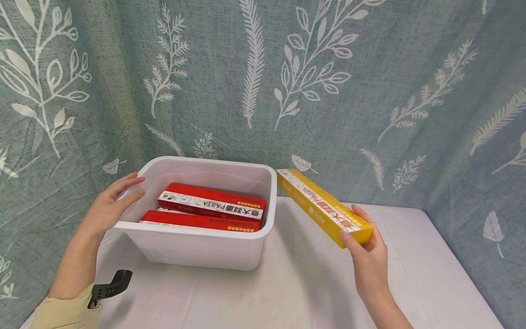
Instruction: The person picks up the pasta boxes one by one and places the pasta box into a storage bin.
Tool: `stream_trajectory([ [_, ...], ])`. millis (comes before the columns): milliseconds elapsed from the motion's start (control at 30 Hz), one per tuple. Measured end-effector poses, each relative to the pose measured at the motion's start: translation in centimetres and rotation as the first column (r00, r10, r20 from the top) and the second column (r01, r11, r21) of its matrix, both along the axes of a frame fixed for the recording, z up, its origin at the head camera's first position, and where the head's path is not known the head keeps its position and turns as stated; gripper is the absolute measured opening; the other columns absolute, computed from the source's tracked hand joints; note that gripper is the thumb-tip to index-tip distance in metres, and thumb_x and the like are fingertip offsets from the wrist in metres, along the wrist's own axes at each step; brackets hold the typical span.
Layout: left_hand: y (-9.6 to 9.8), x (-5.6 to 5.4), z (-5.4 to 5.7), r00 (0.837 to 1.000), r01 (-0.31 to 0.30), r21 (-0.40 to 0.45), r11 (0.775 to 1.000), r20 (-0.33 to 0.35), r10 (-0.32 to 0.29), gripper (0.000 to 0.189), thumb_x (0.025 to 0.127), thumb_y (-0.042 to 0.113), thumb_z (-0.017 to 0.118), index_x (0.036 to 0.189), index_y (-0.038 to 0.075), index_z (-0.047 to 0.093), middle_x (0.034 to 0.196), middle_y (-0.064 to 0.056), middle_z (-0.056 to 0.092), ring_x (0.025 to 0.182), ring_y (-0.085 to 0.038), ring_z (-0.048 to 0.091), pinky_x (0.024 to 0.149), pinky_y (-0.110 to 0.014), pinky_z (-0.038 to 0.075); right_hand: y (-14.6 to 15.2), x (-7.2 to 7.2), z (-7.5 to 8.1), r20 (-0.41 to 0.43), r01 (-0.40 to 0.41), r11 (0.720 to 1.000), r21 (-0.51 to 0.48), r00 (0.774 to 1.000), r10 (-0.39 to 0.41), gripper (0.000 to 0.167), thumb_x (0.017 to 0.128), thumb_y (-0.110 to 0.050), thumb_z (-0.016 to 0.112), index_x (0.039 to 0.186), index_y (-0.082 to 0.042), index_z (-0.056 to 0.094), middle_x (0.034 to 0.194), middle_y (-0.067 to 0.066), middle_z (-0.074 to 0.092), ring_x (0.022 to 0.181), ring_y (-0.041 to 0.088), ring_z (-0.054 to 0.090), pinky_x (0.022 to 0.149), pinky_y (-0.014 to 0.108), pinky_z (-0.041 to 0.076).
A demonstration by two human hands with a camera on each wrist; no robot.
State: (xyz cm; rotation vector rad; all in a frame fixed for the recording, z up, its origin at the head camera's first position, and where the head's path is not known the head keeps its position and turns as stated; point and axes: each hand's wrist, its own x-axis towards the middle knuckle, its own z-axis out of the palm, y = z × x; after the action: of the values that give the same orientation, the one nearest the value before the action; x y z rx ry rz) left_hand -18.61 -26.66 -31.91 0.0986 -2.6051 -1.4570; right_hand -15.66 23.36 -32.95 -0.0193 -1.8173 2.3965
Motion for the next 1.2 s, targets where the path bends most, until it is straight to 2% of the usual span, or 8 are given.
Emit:
stream_trajectory([
  [233,-0.1,0.1,0.0,1.000,0.001,-0.003,1.000,-0.002,-0.001,0.059,0.100,0.034,0.050,0.148,0.002,0.038,0.160,-0.015,0.019,0.144,-0.045,0.012,0.102,-0.075,0.018,-0.2,0.2,1.2,-0.125,0.020,0.997,-0.068,0.992,-0.028,0.052,0.095,0.002,0.052,0.144,-0.013,0.044,0.139,0.010,0.038,0.113,0.019,0.048,0.087,0.019,0.050],
  [500,-0.1,0.2,-0.1,1.000,-0.010,-0.009,1.000,0.007,0.010,0.059,0.100,0.035,0.050,0.148,0.003,0.038,0.160,-0.015,0.019,0.144,-0.045,0.012,0.101,-0.075,0.020,-1.1,0.4,2.1,-0.203,-0.019,0.994,-0.107,0.979,-0.004,0.049,0.094,0.001,0.051,0.142,-0.009,0.046,0.138,0.013,0.040,0.113,0.021,0.051,0.088,0.021,0.051],
  [667,-0.1,0.3,-0.1,1.000,-0.008,0.003,1.000,-0.015,0.008,0.057,0.100,0.032,0.052,0.147,0.001,0.040,0.160,-0.015,0.021,0.144,-0.044,0.013,0.104,-0.073,0.019,-2.0,0.4,2.5,-0.218,-0.076,0.993,-0.093,0.974,0.054,0.049,0.094,-0.002,0.050,0.142,-0.009,0.044,0.139,0.014,0.038,0.113,0.021,0.050,0.088,0.020,0.051],
  [833,0.0,0.4,-0.1,1.000,-0.008,0.003,1.000,-0.001,0.008,0.058,0.100,0.033,0.051,0.148,0.002,0.039,0.160,-0.015,0.020,0.145,-0.044,0.013,0.104,-0.073,0.019,-3.0,0.1,2.6,-0.212,-0.124,0.988,-0.095,0.972,0.102,0.047,0.094,-0.005,0.050,0.140,-0.007,0.045,0.140,0.015,0.037,0.112,0.020,0.051,0.087,0.021,0.051],
  [1033,0.0,0.3,-0.2,1.000,-0.007,0.010,1.000,0.012,0.007,0.058,0.100,0.034,0.051,0.149,0.004,0.038,0.161,-0.014,0.018,0.145,-0.043,0.012,0.103,-0.073,0.021,-4.2,-0.4,2.4,-0.202,-0.166,0.982,-0.085,0.968,0.147,0.042,0.093,-0.008,0.050,0.135,-0.008,0.052,0.136,0.015,0.042,0.108,0.019,0.056,0.087,0.022,0.052],
  [1200,0.0,0.3,-0.2,1.000,-0.007,0.016,1.000,0.004,0.007,0.057,0.100,0.033,0.051,0.148,0.003,0.039,0.161,-0.014,0.019,0.145,-0.043,0.013,0.104,-0.072,0.021,-4.9,-0.8,2.1,-0.226,-0.214,0.975,-0.053,0.954,0.197,0.040,0.093,-0.009,0.048,0.132,-0.010,0.055,0.131,0.014,0.047,0.107,0.020,0.057,0.086,0.024,0.053],
])
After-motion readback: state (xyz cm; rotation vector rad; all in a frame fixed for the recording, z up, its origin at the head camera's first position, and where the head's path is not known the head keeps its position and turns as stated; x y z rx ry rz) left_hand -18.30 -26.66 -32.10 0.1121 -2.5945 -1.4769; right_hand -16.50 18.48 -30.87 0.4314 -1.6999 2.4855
